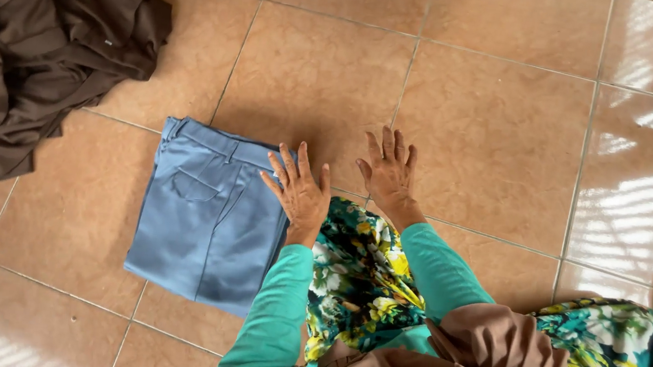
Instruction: The person sits on a tiled floor and folds multiple pairs of gray trousers by hand. Each pair is laid flat, legs aligned, then folded in half and again into a compact rectangle before being stacked to the left.
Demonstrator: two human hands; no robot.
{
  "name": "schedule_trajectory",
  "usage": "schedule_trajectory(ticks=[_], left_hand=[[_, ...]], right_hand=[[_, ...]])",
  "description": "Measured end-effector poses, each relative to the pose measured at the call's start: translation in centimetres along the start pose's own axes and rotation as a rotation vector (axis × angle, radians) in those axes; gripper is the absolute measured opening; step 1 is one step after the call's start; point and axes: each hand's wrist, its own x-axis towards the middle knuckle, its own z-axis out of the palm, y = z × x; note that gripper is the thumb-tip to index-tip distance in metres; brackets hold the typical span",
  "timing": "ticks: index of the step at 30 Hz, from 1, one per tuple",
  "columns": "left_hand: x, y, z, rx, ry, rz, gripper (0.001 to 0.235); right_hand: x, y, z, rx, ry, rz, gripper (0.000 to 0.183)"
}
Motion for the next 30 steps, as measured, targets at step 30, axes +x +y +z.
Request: schedule_trajectory(ticks=[30], left_hand=[[-4.6,21.6,6.3,-0.09,-0.43,0.34,0.064]], right_hand=[[-10.6,19.0,-11.3,-0.129,-0.318,0.653,0.063]])
